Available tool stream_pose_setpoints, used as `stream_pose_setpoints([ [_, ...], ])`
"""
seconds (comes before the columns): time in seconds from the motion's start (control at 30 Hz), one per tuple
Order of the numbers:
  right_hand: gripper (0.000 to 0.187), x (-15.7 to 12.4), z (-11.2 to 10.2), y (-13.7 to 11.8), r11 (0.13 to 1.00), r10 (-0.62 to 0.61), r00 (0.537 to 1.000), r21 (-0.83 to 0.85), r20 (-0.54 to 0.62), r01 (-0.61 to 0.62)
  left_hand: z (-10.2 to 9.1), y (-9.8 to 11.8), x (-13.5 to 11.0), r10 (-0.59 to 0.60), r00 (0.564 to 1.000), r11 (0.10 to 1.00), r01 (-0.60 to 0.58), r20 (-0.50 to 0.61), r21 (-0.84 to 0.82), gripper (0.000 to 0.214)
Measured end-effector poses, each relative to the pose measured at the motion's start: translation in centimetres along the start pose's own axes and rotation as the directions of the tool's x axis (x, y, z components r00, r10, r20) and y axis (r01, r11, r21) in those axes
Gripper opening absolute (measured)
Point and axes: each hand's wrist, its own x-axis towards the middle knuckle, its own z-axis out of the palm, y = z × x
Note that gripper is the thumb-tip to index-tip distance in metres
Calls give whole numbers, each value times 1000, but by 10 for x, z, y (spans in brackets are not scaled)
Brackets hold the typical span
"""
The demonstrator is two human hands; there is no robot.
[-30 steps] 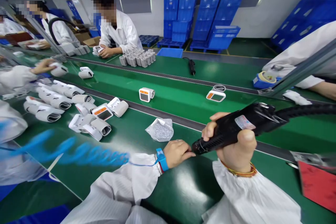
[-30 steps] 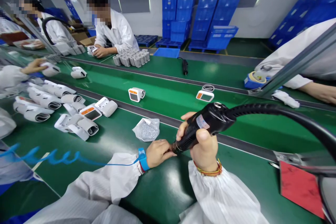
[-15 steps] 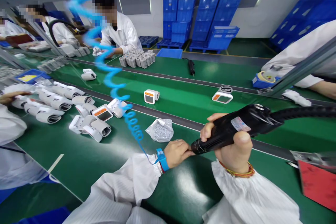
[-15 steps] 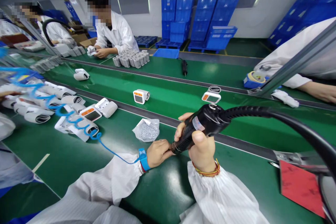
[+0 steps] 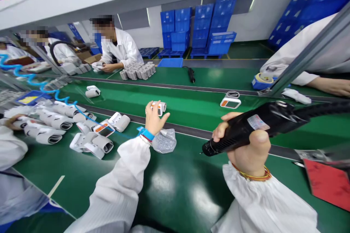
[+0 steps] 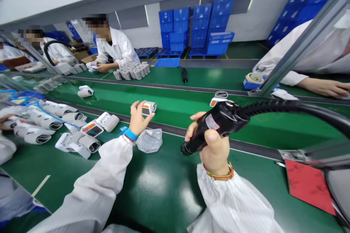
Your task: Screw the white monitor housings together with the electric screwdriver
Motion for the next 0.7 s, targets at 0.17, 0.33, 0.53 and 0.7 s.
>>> stream_pose_setpoints([
  [0.17, 54, 0, 1, -5, 1000, -17, 1000, 18, -3, 17, 36, -21, 45, -240, 940, 966, 208, 242, 150, 58],
  [0.33, 55, 0, 3, -9, 999, -37, 999, 12, 6, 37, 53, -28, 48, -220, 936, 973, 189, 275, 134, 33],
  [0.53, 55, 0, 0, -13, 998, -62, 998, 19, -8, 62, 30, -4, 28, 5, 928, 999, 10, 374, -38, 25],
  [0.7, 59, -2, 0, -18, 999, -29, 1000, 29, -10, 30, 16, 29, -18, 393, 815, 893, -228, 426, -389, 22],
])
